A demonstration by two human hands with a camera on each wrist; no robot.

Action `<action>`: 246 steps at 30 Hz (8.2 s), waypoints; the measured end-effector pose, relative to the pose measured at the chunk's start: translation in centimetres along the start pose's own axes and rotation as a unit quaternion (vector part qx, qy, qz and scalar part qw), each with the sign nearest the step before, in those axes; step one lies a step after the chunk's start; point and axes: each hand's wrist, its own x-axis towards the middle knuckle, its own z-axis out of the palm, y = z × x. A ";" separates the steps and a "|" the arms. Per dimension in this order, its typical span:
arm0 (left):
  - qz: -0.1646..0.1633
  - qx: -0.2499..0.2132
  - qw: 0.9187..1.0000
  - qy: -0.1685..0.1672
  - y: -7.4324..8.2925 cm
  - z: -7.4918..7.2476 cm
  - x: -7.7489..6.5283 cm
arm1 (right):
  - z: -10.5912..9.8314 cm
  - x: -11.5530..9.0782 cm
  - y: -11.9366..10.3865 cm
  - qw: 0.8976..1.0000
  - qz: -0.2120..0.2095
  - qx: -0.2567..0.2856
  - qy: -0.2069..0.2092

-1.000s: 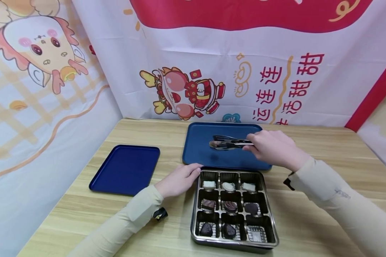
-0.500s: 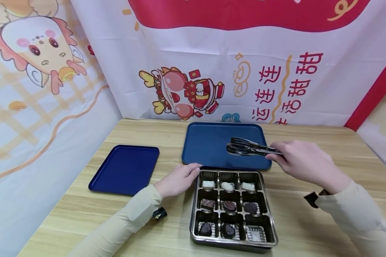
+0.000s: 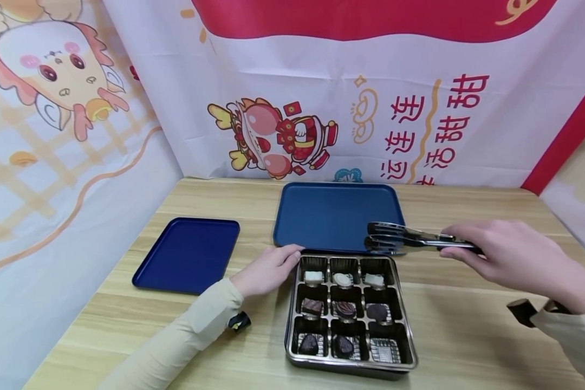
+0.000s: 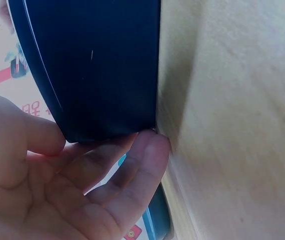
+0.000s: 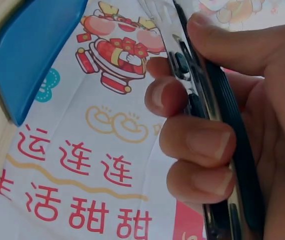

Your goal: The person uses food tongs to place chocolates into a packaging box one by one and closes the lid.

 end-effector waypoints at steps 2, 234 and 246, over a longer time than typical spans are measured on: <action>0.001 -0.002 1.000 -0.001 0.0 -0.1 0.0 | -0.1 -0.5 -0.1 1.000 -0.011 0.000 -0.004; -0.181 -0.191 0.907 0.329 -7.9 -16.1 -4.1 | 7.8 3.9 1.2 0.955 0.148 0.249 -0.054; -0.124 -0.190 0.895 0.385 -4.1 -14.3 -3.3 | 6.3 5.1 -0.7 0.937 0.196 0.289 0.006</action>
